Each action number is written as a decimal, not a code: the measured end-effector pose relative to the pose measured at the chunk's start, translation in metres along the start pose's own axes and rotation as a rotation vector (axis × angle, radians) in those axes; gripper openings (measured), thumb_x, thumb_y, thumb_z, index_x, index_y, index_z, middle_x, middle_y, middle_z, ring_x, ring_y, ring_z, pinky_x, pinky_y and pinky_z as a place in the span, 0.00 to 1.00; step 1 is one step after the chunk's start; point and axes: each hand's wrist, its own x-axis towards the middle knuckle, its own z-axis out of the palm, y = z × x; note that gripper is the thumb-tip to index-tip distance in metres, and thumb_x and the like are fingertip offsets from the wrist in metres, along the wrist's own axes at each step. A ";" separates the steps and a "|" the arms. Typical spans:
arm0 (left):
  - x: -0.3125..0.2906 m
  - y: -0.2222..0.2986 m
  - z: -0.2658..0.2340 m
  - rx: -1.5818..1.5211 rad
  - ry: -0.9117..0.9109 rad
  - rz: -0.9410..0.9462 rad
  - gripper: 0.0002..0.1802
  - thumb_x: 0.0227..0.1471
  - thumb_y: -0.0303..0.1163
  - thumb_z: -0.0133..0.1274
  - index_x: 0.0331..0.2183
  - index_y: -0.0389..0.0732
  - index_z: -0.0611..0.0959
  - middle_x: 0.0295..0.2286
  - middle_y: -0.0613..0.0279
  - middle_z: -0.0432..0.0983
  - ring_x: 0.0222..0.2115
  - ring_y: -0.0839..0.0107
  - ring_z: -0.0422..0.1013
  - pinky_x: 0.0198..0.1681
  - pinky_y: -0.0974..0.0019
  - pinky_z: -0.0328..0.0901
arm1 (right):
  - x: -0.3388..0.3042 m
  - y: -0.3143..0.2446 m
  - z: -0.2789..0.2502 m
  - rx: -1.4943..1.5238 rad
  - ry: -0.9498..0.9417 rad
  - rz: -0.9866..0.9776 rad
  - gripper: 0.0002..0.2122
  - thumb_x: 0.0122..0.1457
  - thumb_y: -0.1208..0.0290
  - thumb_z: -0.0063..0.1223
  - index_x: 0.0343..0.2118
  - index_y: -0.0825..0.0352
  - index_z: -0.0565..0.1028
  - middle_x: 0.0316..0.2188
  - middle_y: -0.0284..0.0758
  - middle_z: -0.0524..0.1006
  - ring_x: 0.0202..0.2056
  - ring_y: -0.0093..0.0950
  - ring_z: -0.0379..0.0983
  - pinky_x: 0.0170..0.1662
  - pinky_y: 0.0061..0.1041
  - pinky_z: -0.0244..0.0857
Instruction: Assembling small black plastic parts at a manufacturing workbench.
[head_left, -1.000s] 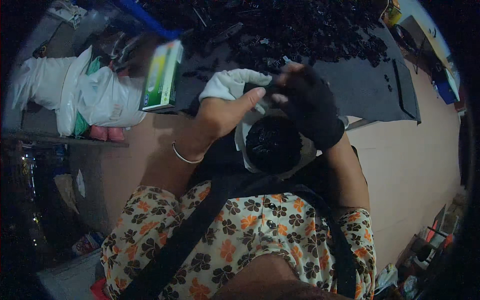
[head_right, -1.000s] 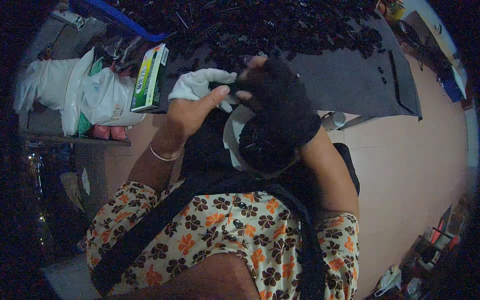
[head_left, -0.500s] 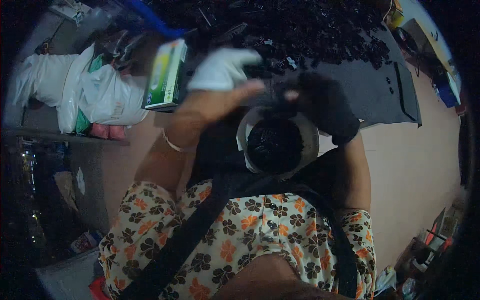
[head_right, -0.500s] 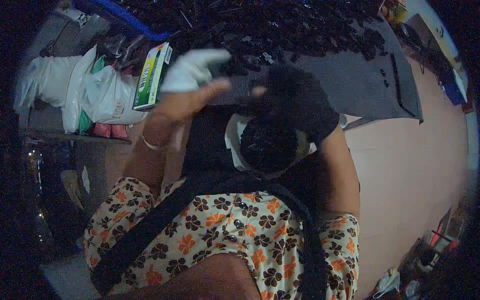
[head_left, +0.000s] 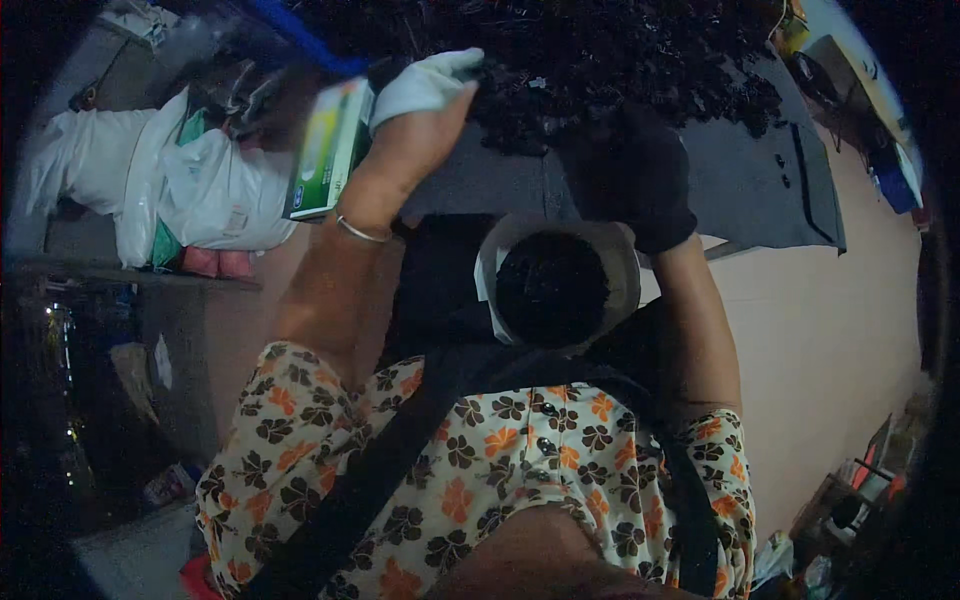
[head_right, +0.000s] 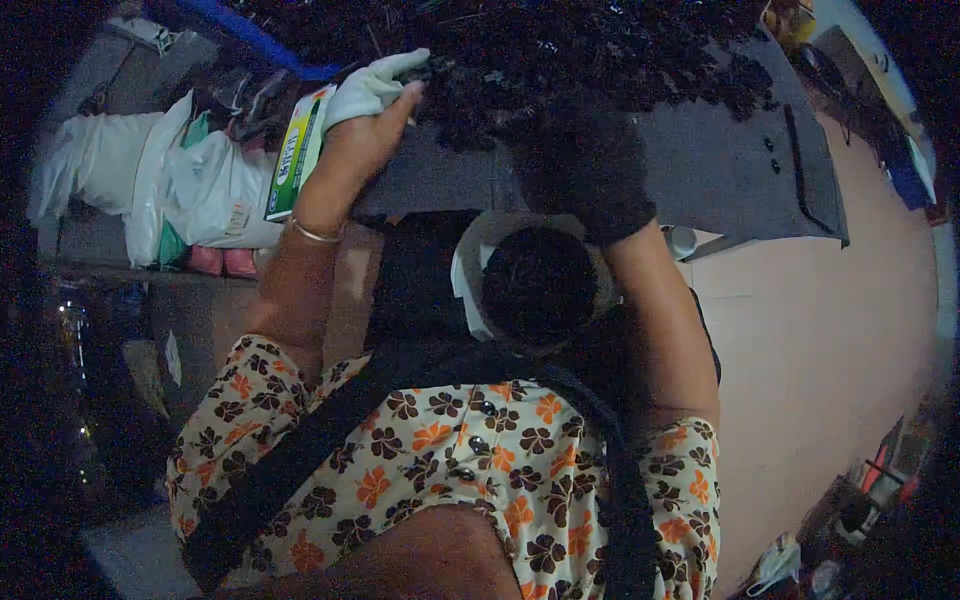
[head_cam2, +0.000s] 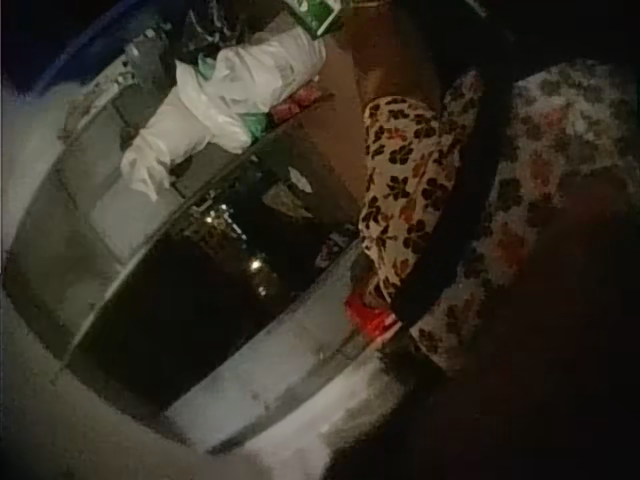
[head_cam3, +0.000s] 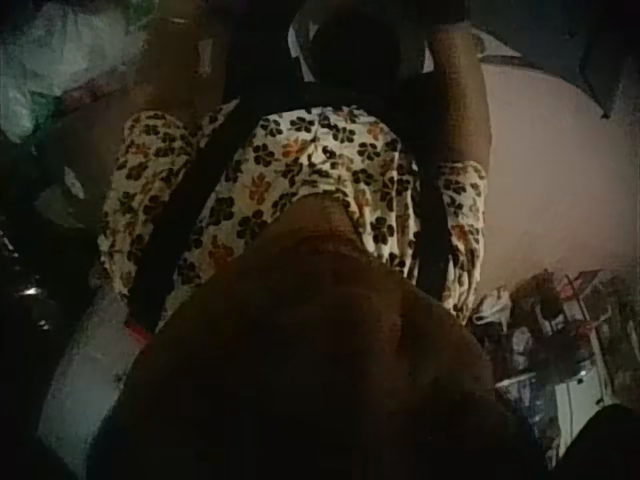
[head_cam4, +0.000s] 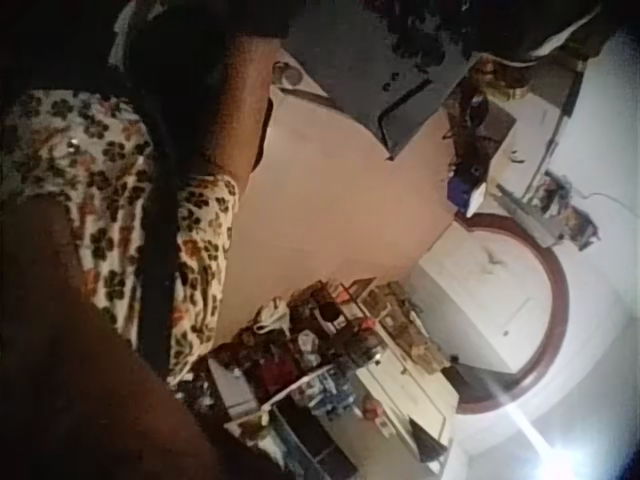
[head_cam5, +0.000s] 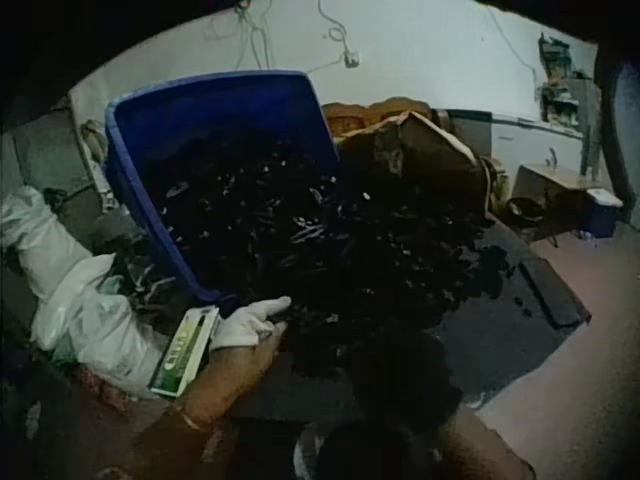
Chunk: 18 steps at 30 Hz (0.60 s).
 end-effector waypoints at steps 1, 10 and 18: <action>-0.005 0.004 0.000 0.001 0.002 0.000 0.17 0.49 0.29 0.49 0.44 0.42 0.74 0.30 0.57 0.78 0.25 0.72 0.73 0.28 0.71 0.66 | -0.002 0.000 0.000 0.074 0.066 0.127 0.07 0.50 0.71 0.53 0.33 0.65 0.75 0.28 0.37 0.76 0.30 0.26 0.73 0.35 0.23 0.66; -0.036 0.082 0.023 -1.059 0.011 -0.312 0.14 0.49 0.20 0.46 0.41 0.28 0.74 0.35 0.54 0.75 0.33 0.73 0.73 0.34 0.76 0.68 | -0.014 -0.017 0.011 0.533 -0.055 0.465 0.07 0.53 0.72 0.51 0.35 0.67 0.72 0.28 0.30 0.74 0.31 0.18 0.69 0.34 0.18 0.63; -0.046 0.085 0.025 -0.412 -0.017 0.090 0.15 0.45 0.21 0.50 0.39 0.32 0.76 0.39 0.48 0.72 0.45 0.64 0.66 0.49 0.66 0.59 | -0.022 -0.021 0.012 0.928 -0.100 0.573 0.08 0.56 0.67 0.48 0.34 0.66 0.71 0.26 0.30 0.72 0.28 0.19 0.70 0.30 0.19 0.66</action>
